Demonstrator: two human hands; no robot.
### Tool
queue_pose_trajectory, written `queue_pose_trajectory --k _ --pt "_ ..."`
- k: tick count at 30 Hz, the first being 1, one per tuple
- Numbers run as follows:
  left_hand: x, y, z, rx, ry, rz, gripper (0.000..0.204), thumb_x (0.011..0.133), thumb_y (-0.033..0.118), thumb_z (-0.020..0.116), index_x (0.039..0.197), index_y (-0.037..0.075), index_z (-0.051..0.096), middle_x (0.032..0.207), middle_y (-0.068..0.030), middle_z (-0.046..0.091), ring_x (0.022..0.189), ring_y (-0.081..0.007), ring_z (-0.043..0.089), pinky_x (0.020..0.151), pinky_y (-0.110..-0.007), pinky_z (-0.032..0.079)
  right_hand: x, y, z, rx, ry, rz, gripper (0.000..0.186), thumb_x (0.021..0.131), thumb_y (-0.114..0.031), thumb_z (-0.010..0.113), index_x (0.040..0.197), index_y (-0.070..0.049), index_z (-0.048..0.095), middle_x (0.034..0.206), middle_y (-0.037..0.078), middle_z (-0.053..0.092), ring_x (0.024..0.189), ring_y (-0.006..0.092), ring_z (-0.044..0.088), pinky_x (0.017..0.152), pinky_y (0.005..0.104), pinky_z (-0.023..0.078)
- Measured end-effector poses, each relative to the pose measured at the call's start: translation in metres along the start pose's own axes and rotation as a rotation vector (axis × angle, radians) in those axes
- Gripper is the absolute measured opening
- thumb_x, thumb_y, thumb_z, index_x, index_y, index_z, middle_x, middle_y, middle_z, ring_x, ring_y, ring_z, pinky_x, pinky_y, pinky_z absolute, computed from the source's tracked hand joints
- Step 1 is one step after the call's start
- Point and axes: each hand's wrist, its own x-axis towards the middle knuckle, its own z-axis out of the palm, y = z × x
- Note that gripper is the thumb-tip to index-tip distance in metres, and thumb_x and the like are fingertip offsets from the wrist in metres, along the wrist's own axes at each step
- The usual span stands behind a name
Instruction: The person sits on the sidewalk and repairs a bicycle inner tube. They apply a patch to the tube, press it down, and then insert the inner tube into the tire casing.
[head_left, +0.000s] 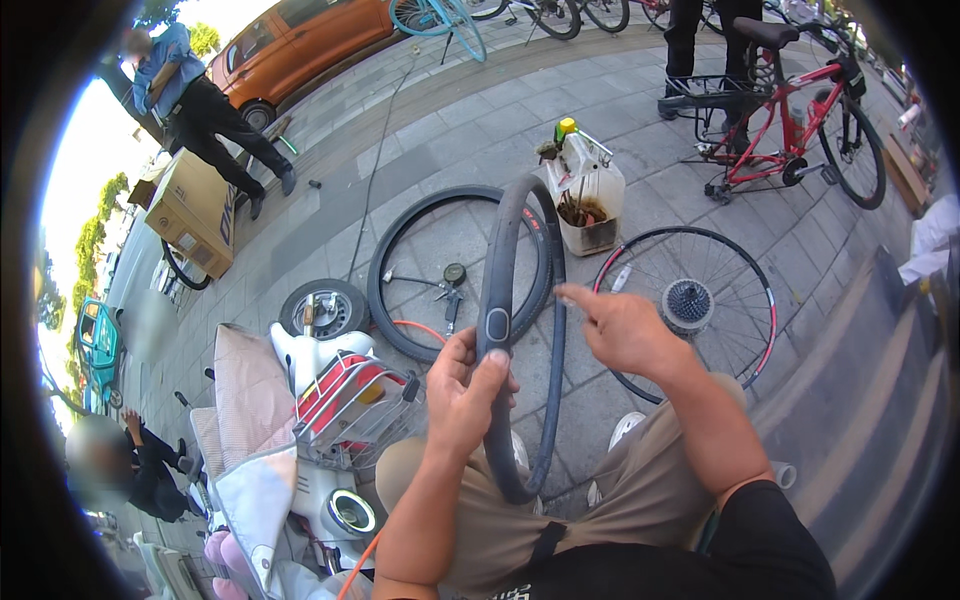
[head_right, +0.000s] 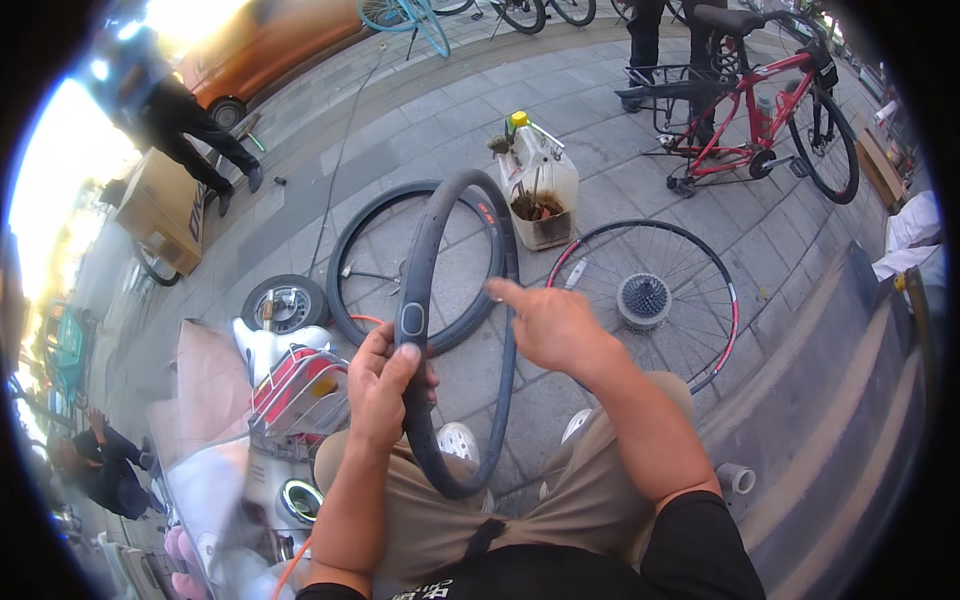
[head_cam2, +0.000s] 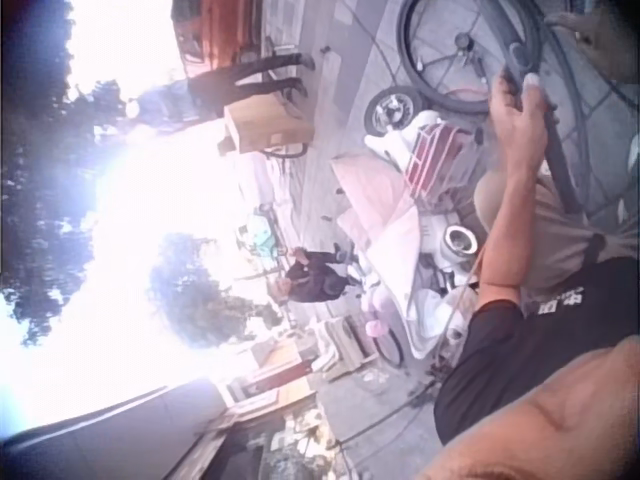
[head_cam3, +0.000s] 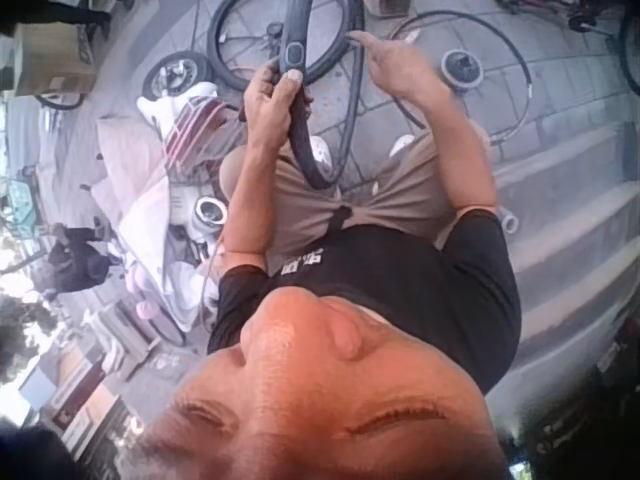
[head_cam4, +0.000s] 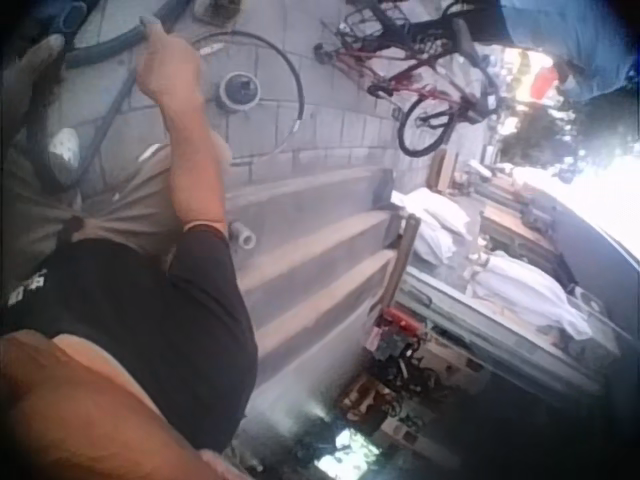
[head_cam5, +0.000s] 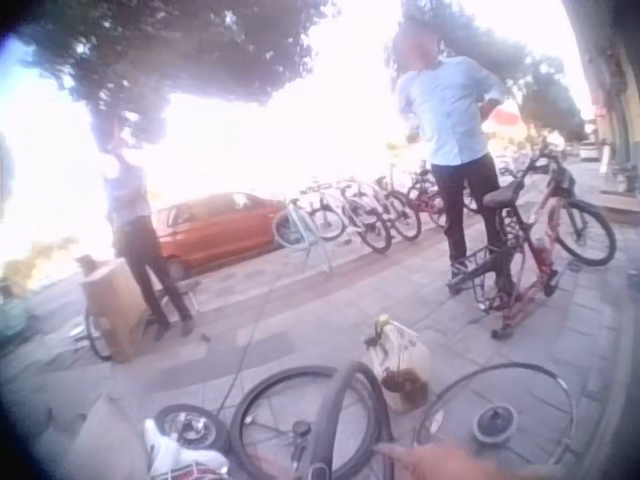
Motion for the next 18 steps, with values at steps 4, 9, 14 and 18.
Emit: queue_pose_trajectory --k 4,9,14,18 --pt "0.002 0.0 0.001 0.05 0.088 -0.088 0.057 0.105 0.036 0.074 0.137 -0.008 0.057 0.1 -0.0069 0.068 0.071 -0.0113 0.067 0.059 -0.026 0.057 -0.003 -0.004 0.011 -0.01 -0.104 0.01 0.029 0.098 -0.028 0.07 0.116 -0.005 0.071 0.096 0.02 0.078 0.093 0.0414 0.075 0.083 0.0498 0.059" --pt "-0.002 0.004 -0.007 0.189 0.093 -0.116 0.049 0.107 0.038 0.072 0.129 -0.005 0.065 0.101 -0.0031 0.069 0.08 -0.0089 0.065 0.06 -0.026 0.057 0.002 -0.031 0.014 0.207 -0.197 0.064 0.035 0.098 -0.031 0.075 0.117 -0.002 0.069 0.085 0.016 0.074 0.076 0.0289 0.072 0.071 0.0426 0.057" --pt "0.006 -0.007 0.002 0.078 0.043 -0.007 0.041 0.109 0.039 0.068 0.119 -0.001 0.07 0.097 -0.0044 0.071 0.075 -0.0094 0.067 0.063 -0.027 0.058 0.005 -0.04 0.029 1.244 -0.346 0.339 0.033 0.104 -0.03 0.075 0.113 0.002 0.073 0.079 -0.001 0.064 0.062 0.0097 0.059 0.053 0.0268 0.048" --pt "0.009 -0.01 -0.004 0.144 0.051 -0.05 0.044 0.109 0.038 0.069 0.122 -0.004 0.069 0.105 -0.0077 0.073 0.092 -0.0105 0.068 0.07 -0.027 0.057 0.007 -0.049 0.051 1.272 -0.191 0.32 0.028 0.104 -0.025 0.075 0.115 0.001 0.075 0.079 -0.001 0.065 0.063 0.0079 0.058 0.053 0.0262 0.047"
